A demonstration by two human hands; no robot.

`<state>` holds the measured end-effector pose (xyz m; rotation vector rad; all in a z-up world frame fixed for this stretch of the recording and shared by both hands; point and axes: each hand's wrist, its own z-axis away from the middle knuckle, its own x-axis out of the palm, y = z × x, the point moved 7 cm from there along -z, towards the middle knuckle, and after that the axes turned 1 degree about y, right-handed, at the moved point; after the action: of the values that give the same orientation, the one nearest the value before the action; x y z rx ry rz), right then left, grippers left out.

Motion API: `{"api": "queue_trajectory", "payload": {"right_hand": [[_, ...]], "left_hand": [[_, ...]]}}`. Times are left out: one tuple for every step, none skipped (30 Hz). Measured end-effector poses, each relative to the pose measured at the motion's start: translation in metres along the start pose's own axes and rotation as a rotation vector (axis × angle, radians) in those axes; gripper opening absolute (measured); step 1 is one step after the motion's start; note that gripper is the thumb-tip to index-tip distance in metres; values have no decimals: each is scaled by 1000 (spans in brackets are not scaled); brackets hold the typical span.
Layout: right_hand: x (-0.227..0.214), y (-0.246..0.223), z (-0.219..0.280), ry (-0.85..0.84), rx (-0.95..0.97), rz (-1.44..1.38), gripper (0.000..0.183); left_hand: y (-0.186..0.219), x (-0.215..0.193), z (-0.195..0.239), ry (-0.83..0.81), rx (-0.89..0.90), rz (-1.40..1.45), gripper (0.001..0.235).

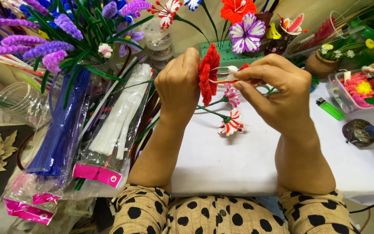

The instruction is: The person constructs decorative flowers using pipe cleaners and floral tape. They apply adhesive with a glue gun to secure flower components and wrap the stem with tape by hand.

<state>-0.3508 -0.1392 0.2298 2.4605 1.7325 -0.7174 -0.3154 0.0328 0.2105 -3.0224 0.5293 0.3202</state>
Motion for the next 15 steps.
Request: {"api": "queue_trajectory", "payload": {"right_hand": [[1,-1,0,34,-9,12,12],[3,1,1,34,-9,12,12],[4,1,2,53,-13,39,14],[4,2,3,71,-16,66,16],[5,1,2,70,-16,66,16],[6,0,2,75,-25,72,16],[7,-1,2,79,-34,78,16],[7,0,2,78,-35,78,16],[8,1,3,71,-28,44,13],[9,2,3,63,-21,10,12],[9,1,3,62,-22,9,12],[10,1,3,49,-3,3,14],[10,1,2,37,17,-3,18],[11,0,1,36,16,-3,18],[11,-2,0,40,23,-14,14]], "left_hand": [[0,0,0,0,4,5,37],[0,0,0,1,4,4,37],[0,0,0,7,4,-12,29],[-1,-1,0,12,3,-29,24],[0,-1,0,12,2,-30,24],[0,-2,0,18,-1,-8,28],[0,-2,0,23,-4,14,33],[-1,-2,0,24,-5,14,33],[-1,-1,0,17,-6,16,35],[-2,0,0,11,-8,18,37],[-2,-1,-1,11,-9,17,37],[-2,-2,-1,10,-9,23,37],[-2,-3,-1,8,-9,29,39],[-2,-2,-1,8,-10,29,39],[-2,-2,-1,8,-7,22,40]]}}
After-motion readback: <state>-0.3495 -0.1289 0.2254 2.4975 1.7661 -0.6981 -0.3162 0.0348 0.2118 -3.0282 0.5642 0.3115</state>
